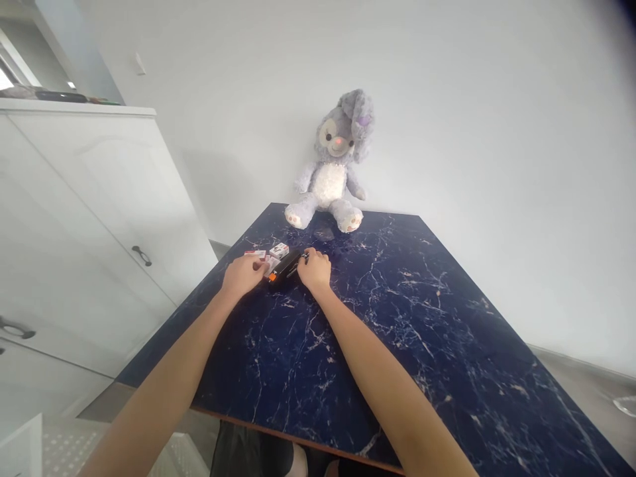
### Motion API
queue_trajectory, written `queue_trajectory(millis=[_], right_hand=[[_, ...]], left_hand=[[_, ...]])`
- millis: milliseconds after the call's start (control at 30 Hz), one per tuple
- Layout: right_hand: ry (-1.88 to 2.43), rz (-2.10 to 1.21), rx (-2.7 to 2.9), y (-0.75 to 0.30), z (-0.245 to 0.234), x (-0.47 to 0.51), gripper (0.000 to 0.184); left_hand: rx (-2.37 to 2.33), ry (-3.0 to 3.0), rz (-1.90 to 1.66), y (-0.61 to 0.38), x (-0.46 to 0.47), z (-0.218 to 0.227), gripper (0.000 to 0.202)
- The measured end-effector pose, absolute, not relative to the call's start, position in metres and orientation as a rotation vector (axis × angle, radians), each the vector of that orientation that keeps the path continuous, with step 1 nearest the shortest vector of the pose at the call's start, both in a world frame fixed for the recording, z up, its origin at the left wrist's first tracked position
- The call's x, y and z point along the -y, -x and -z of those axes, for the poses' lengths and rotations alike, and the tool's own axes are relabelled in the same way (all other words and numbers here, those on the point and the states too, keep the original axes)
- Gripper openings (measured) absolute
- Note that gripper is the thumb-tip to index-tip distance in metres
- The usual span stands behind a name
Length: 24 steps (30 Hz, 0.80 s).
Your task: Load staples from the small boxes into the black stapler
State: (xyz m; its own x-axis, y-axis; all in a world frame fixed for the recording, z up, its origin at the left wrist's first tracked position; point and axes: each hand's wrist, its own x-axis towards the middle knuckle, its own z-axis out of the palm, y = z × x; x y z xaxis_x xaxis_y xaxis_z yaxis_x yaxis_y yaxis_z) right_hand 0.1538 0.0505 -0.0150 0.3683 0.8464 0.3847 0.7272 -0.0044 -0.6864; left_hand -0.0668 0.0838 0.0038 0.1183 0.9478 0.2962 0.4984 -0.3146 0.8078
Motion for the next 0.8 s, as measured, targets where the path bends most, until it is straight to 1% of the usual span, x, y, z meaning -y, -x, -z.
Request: queue_trajectory(millis=[67,100,267,333,400,467,600,800], right_hand=[[1.771,-0.185,1.412,-0.154,0.016,-0.052,0.033],[1.776,-0.193,1.421,-0.154,0.016,-0.053,0.035],[1.802,-0.233,1.457,-0.157,0.017,-0.056,0.035],[1.8,-0.242,1.48,-0.157,0.017,-0.056,0.035],[1.775,-0.255,1.531,-0.156,0.016,-0.055,0.037],[1.725,-0.266,1.611,-0.155,0.014,-0.053,0.04],[1.636,-0.275,1.738,-0.152,0.01,-0.048,0.046],[1.619,-0.301,1.741,-0.155,0.008,-0.046,0.053]], left_hand=[[-1.384,-1.947,-1.092,0.064,-0.08,-0.007,0.015],[-1.343,-2.0,-1.056,0.063,-0.078,-0.01,0.016],[-1.039,-2.417,-0.705,0.055,-0.065,-0.021,0.05],[-1.078,-2.534,-0.646,0.048,-0.059,-0.023,0.055],[-1.136,-2.621,-0.601,0.041,-0.054,-0.023,0.053],[-1.165,-2.689,-0.582,0.034,-0.051,-0.022,0.054],[-1.181,-2.767,-0.607,0.027,-0.048,-0.02,0.065],[-1.18,-2.786,-0.64,0.028,-0.049,-0.014,0.07]])
